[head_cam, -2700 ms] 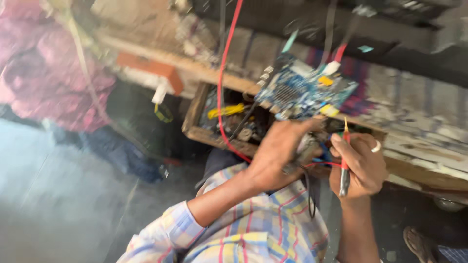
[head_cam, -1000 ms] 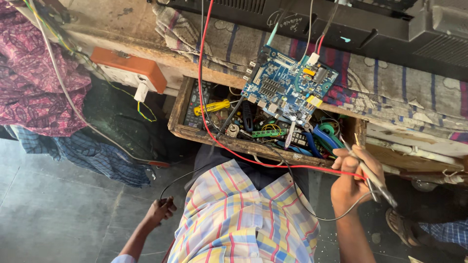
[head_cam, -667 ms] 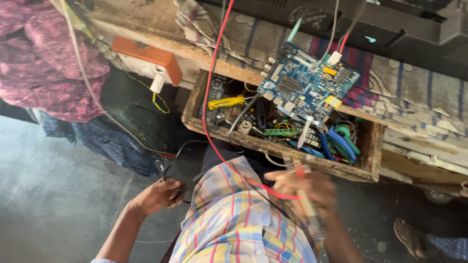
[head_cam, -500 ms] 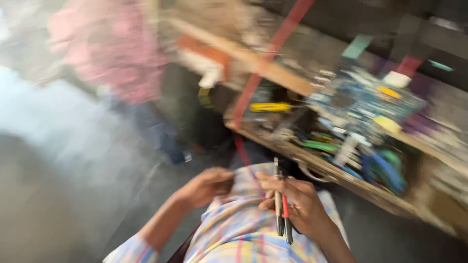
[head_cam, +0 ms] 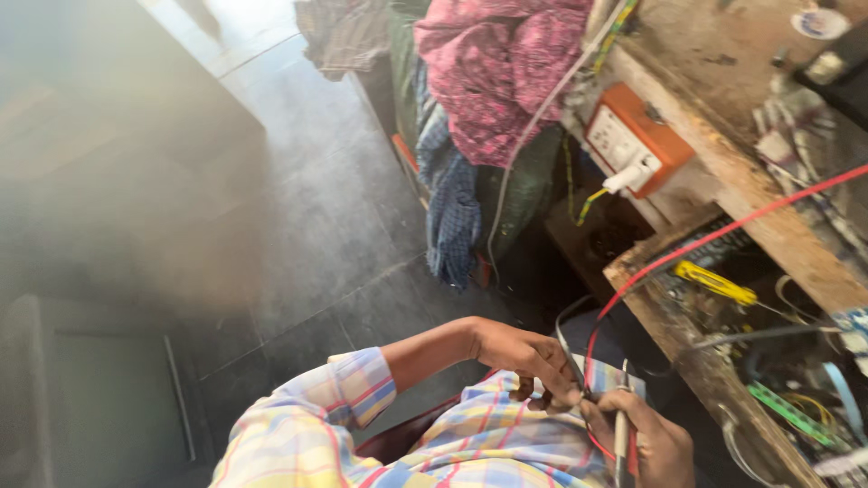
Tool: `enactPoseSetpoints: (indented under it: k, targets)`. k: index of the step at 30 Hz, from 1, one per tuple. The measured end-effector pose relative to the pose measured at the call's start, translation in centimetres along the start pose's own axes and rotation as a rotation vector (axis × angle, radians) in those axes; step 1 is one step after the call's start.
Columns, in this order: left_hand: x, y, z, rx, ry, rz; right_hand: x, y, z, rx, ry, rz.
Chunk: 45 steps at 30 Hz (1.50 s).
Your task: The person sits at a repair bench and tests a television mainboard with multimeter probes, touching the probe tips to various points on the board while adjusting the board and its wires. They reposition the board on the bench and continue probing different components.
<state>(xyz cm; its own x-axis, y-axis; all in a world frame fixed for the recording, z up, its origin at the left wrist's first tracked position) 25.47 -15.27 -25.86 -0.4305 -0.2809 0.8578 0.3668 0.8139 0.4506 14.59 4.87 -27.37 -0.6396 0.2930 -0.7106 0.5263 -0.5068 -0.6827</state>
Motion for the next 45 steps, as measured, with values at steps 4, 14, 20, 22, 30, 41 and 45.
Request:
enactPoseSetpoints:
  k: [4, 14, 20, 22, 30, 41, 45]
  targets:
    - [-3.3, -2.8, 0.9, 0.213, -0.249, 0.065, -2.3, -0.2, 0.6, 0.158, -0.167, 0.126]
    - [-17.7, -13.7, 5.3, 0.891, -0.261, 0.189, -3.9, -2.2, 0.3, -0.164, -0.327, 0.218]
    - [-14.5, -14.3, 3.5, 0.768, 0.040, -0.677, -5.0, -2.9, 0.9, -0.131, -0.366, 0.200]
    - [-10.8, -13.8, 2.7, 0.880, 0.062, -0.501, -5.4, -3.2, 1.2, -0.139, -0.325, 0.175]
    - [6.5, -12.8, -2.0, 1.161, 0.448, 0.258, -5.1, -4.3, 0.9, -0.049, -0.172, 0.169]
    - [12.7, -13.5, -0.3, 1.499, 0.622, 1.106, -4.7, -4.6, 0.5, -0.076, -0.186, 0.174]
    - [12.7, -12.9, 0.4, 1.543, 0.712, 1.364, -4.6, -4.6, 0.6, -0.076, -0.187, 0.177]
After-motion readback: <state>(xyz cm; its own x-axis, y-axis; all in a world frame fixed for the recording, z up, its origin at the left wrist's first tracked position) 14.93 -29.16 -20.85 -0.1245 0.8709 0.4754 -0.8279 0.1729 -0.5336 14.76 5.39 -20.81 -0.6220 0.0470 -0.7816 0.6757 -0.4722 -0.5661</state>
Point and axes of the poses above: each hand's wrist, its own z-axis towards the middle knuckle, its own y-axis out of the palm, x = y × z, the point moved 3 cm from there along z, towards the middle knuckle, and after that the axes turned 6 degrees about -z, right-handed, at the moved point
